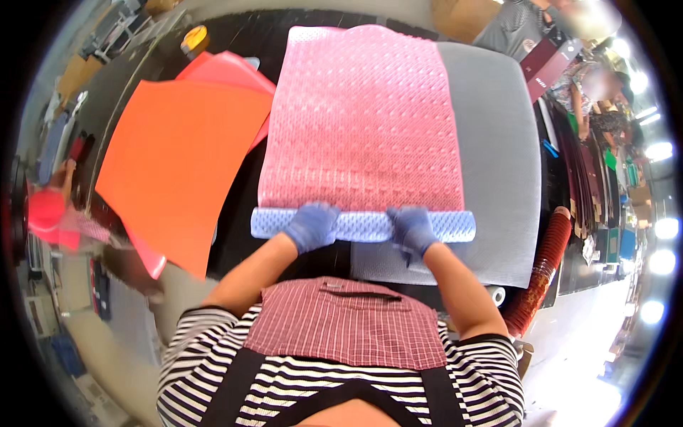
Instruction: The person rolls up several textured mats and secures each one with adhesive tape.
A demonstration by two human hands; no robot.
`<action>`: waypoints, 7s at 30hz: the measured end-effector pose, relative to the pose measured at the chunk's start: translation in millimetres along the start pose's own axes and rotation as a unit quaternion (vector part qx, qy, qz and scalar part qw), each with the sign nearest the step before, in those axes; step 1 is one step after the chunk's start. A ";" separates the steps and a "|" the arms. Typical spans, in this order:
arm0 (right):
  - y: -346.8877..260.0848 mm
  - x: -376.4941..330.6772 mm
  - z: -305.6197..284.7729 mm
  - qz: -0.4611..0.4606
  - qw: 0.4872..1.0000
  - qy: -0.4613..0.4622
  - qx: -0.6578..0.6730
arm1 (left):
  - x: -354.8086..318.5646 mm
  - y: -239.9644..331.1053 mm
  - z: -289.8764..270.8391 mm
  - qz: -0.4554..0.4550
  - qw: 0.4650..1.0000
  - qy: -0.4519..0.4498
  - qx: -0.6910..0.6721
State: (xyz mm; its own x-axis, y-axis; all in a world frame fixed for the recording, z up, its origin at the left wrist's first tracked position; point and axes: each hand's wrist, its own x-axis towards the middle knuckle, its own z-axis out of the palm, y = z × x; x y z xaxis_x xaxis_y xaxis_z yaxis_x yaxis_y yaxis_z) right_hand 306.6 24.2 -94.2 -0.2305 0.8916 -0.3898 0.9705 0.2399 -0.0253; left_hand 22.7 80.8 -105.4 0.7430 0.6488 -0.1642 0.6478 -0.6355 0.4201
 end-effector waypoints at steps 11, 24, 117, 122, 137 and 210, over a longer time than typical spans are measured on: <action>-7.7 3.1 -17.9 -0.056 0.986 0.151 0.047 | 23.4 -22.0 -6.6 -0.015 0.993 0.058 0.097; 42.8 99.0 -60.4 -0.020 0.987 -0.011 0.157 | 51.1 -41.6 12.0 -0.006 0.968 0.170 0.184; 109.7 -30.5 -61.0 0.167 0.973 0.073 0.141 | -105.5 -138.4 36.3 -0.167 0.806 0.296 -0.485; 168.0 -59.4 23.0 0.225 0.654 0.236 0.682 | -79.3 -113.4 12.5 -0.224 0.559 0.269 -0.751; -1.7 -16.8 -2.2 0.063 0.933 0.355 -0.026 | -64.3 -131.7 31.3 -0.330 0.816 0.270 -0.391; 212.7 -388.1 252.9 0.448 0.893 -0.024 0.022 | 77.6 69.7 -30.5 0.087 0.991 -0.046 0.092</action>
State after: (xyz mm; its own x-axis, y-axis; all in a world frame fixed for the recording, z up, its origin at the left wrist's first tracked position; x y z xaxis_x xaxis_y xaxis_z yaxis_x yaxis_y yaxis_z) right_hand 620.4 -367.9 -181.0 0.6428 0.7001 -0.3109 0.7659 -0.5779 0.2820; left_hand 120.4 99.6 -61.7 0.8524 0.4878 -0.1883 0.5227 -0.8050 0.2806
